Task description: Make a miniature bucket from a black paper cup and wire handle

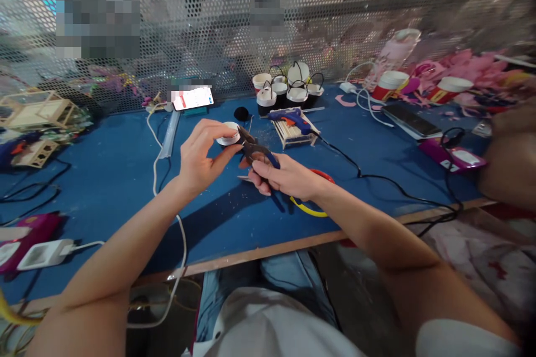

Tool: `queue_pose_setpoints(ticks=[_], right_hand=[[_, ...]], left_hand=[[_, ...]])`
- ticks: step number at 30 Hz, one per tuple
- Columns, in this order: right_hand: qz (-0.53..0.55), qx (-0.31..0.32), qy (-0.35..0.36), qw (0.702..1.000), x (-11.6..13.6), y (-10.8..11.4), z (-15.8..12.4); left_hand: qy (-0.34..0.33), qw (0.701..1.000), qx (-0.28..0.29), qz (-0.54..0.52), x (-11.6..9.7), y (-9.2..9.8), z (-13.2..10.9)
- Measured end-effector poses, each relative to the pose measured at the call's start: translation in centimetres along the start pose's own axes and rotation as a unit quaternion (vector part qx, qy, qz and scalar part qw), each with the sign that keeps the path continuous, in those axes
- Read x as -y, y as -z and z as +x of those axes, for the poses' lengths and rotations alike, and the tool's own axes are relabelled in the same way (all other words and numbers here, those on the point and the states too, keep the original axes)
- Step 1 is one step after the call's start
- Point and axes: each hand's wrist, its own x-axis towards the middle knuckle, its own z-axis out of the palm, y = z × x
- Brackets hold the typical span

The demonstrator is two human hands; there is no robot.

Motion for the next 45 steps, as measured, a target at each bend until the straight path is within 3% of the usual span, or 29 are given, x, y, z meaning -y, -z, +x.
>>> queue_pose_setpoints(ticks=[3, 8, 12, 14, 17, 20, 24, 27, 36, 45], right_hand=[[0.055, 0.017, -0.017, 0.998, 0.0, -0.2, -0.1], [0.062, 0.017, -0.05, 0.997, 0.2, -0.6, -0.2], [0.098, 0.046, -0.081, 0.991, 0.8, -1.3, -0.6], [0.047, 0.051, -0.082, 0.994, 1.3, -1.7, -0.9], [-0.067, 0.021, -0.041, 0.997, 2.3, -1.6, -1.7], [-0.173, -0.041, 0.0, 0.984, 3.0, -0.8, -2.2], [-0.368, -0.102, 0.046, 0.923, 2.6, 0.4, -2.1], [-0.431, -0.101, 0.061, 0.895, 1.5, 0.8, -1.5], [-0.462, -0.109, 0.046, 0.879, -0.7, 2.0, -1.2], [-0.472, -0.09, 0.014, 0.877, -1.1, 2.2, -1.5]], left_hand=[[-0.025, 0.999, -0.019, -0.016, -0.2, -0.1, 0.2], [-0.031, 0.999, 0.0, -0.023, -0.7, 0.1, 0.4], [0.043, 0.997, -0.047, -0.042, -0.6, 0.5, 1.0], [0.11, 0.986, -0.08, -0.097, -0.6, 0.8, 1.4], [0.22, 0.954, -0.074, -0.19, -0.8, 1.4, 1.8], [0.313, 0.903, -0.007, -0.293, -1.3, 1.8, 1.4], [0.407, 0.811, 0.07, -0.415, -2.3, 1.3, 0.2], [0.444, 0.782, 0.075, -0.43, -2.9, 0.6, -0.3], [0.487, 0.768, 0.104, -0.402, -2.5, -0.9, -1.4], [0.49, 0.799, 0.137, -0.32, -3.0, -0.8, -1.3]])
